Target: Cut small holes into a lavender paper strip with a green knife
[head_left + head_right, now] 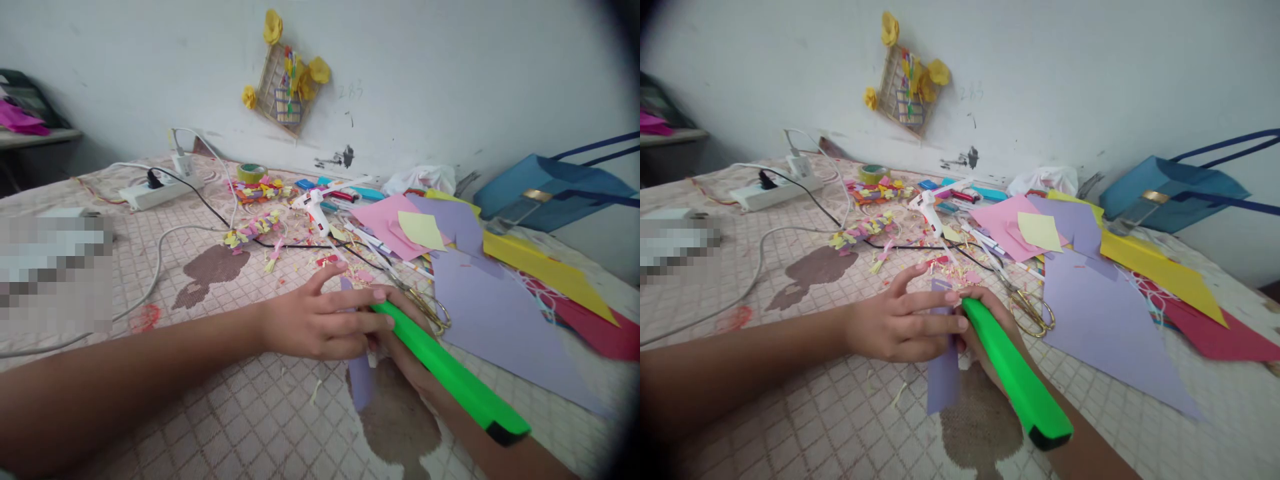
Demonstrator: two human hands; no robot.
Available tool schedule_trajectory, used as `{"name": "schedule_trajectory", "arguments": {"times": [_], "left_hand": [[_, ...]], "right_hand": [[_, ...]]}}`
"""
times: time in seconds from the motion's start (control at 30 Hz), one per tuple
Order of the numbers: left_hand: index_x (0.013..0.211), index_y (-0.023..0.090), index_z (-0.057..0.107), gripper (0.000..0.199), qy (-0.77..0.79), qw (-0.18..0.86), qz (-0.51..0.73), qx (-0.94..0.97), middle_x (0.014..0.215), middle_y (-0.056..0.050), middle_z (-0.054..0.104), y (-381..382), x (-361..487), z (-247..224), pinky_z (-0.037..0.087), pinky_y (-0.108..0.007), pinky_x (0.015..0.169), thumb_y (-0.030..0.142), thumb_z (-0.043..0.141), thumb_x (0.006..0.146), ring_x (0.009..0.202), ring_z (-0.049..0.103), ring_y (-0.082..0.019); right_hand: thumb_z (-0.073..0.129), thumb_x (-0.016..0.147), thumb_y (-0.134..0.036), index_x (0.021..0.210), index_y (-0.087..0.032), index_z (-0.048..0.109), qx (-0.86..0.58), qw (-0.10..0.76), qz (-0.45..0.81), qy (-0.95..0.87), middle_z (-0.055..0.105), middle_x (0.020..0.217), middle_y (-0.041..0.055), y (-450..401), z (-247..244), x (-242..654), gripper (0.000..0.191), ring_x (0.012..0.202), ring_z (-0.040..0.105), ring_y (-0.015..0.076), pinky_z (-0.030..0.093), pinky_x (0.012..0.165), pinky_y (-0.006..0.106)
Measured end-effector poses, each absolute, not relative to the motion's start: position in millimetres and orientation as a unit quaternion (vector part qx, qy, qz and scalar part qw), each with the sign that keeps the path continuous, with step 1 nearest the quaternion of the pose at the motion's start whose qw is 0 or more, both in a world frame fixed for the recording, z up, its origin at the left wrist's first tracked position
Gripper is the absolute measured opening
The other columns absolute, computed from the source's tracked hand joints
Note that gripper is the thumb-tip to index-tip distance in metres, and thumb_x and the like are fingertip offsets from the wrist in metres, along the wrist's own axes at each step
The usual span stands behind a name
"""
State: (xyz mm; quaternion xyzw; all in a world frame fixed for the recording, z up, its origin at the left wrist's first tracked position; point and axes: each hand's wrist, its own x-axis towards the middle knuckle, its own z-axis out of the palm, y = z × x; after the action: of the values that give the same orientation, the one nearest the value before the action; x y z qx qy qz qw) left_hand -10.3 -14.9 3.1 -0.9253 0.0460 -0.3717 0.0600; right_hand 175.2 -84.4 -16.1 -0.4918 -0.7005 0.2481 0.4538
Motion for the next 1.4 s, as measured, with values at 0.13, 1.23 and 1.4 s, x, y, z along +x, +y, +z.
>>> {"name": "schedule_trajectory", "arguments": {"times": [0.13,1.23,1.4], "left_hand": [[0.088,0.025,0.061,0.012,0.044,0.075,-0.364,-0.927,0.116,0.002,0.065,-14,-12,4,0.016,-0.05,0.113,0.017,0.052,0.089,0.118,0.054,-0.019],[0.083,0.017,0.045,0.019,-0.304,-0.681,-0.336,-0.576,0.07,0.002,0.055,-13,6,-1,0.042,-0.024,0.056,0.012,0.059,0.071,0.059,0.054,-0.011],[0.078,0.016,0.047,0.011,-0.334,-0.709,-0.33,-0.526,0.069,0.002,0.056,-21,9,7,0.04,-0.022,0.055,0.014,0.057,0.075,0.057,0.053,-0.009]], "right_hand": [[0.057,0.085,-0.039,0.105,-0.028,0.049,-0.479,0.524,0.383,-0.591,0.054,0.062,-0.0054,-82,-22,178,0.024,0.044,0.053,0.0121,0.044,0.039,0.024],[0.063,0.077,-0.055,0.109,-0.029,0.065,-0.415,0.623,0.401,-0.527,0.061,0.059,0.0006,-91,-13,206,0.041,0.05,0.053,0.0153,0.039,0.041,0.026],[0.062,0.076,-0.057,0.093,-0.023,0.075,-0.422,0.648,0.356,-0.525,0.047,0.054,-0.0004,-101,-3,203,0.04,0.05,0.039,0.0118,0.028,0.042,0.026]]}}
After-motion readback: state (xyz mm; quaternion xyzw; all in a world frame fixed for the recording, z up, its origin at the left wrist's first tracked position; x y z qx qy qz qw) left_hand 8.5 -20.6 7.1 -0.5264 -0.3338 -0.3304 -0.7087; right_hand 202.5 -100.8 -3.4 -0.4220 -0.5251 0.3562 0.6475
